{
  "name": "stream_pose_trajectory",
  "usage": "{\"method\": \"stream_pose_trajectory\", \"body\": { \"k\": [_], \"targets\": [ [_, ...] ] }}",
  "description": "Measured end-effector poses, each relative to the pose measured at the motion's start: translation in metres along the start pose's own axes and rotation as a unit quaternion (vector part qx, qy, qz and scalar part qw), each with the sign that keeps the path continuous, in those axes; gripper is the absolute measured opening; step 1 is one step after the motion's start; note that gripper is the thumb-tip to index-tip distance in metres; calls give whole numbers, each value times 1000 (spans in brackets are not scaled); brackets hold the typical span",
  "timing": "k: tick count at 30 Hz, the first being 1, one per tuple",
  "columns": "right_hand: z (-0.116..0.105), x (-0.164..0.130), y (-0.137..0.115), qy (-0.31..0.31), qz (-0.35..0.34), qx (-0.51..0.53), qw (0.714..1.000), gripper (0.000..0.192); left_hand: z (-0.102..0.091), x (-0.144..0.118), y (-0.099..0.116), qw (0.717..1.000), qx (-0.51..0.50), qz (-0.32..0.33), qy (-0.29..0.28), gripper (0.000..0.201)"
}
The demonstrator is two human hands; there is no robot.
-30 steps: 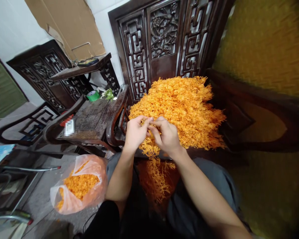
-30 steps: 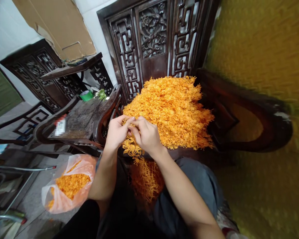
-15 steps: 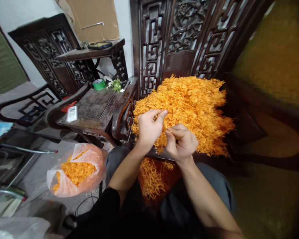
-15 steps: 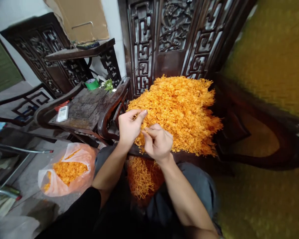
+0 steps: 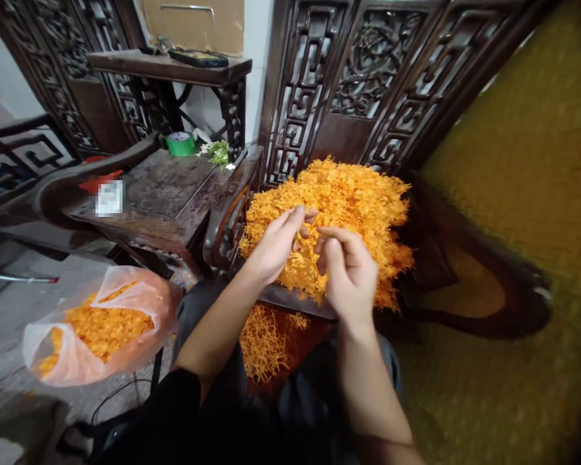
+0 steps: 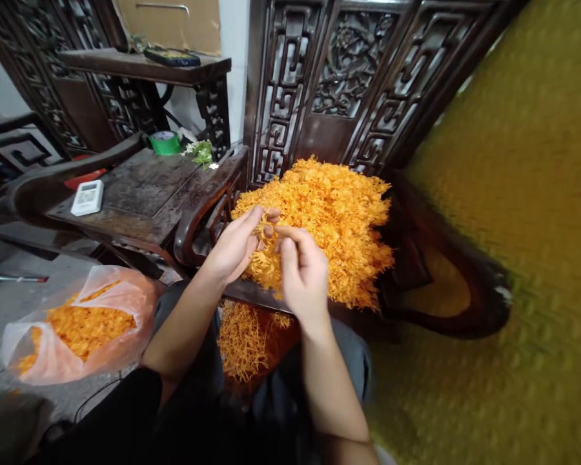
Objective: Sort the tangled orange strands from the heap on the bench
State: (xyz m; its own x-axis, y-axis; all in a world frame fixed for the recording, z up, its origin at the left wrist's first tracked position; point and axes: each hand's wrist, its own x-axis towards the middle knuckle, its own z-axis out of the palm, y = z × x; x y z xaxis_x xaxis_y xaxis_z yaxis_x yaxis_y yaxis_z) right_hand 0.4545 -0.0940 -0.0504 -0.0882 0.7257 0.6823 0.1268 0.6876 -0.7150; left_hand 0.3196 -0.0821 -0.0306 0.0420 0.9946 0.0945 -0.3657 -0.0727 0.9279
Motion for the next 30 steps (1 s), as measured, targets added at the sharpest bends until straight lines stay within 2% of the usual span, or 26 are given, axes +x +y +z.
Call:
{"method": "stream_pose_trajectory", "body": {
  "k": [2,3,6,9,12,16,19,21,22,24,27,30],
  "targets": [
    [4,-1,4,-12,-54,-161,985,27,2,-2,-1,999,-24,-11,-28,46],
    [5,-1,6,-22,-80,-209,974,32,2,-3,0,998,-31,-15,-50,46],
    [6,1,12,-30,-123,-256,958,38,-6,-5,4,993,-30,-22,-116,40],
    [3,3,16,-3,-162,-255,953,26,-20,-5,10,991,7,-30,-131,30],
    [1,4,20,14,-181,-246,952,19,-29,-2,12,993,56,-15,-99,27],
    [0,-3,16,20,-210,-242,947,12,-27,6,0,996,73,16,-57,24],
    [-1,-15,-6,40,-276,-180,943,8,-24,18,-12,994,57,45,75,22],
    [-4,-17,-23,4,-295,-149,944,13,-25,25,-16,985,49,70,150,24],
    [-6,-16,-28,-24,-290,-157,944,15,-26,28,-16,983,51,75,158,24],
    [-10,-9,-27,-57,-249,-222,941,16,-30,28,-13,986,70,76,134,26],
    [-18,-9,0,-63,-146,-353,922,20,-37,22,-3,984,118,82,102,31],
    [-28,-35,29,-140,-81,-433,887,32,-40,15,4,981,151,92,81,31]
  ]
}}
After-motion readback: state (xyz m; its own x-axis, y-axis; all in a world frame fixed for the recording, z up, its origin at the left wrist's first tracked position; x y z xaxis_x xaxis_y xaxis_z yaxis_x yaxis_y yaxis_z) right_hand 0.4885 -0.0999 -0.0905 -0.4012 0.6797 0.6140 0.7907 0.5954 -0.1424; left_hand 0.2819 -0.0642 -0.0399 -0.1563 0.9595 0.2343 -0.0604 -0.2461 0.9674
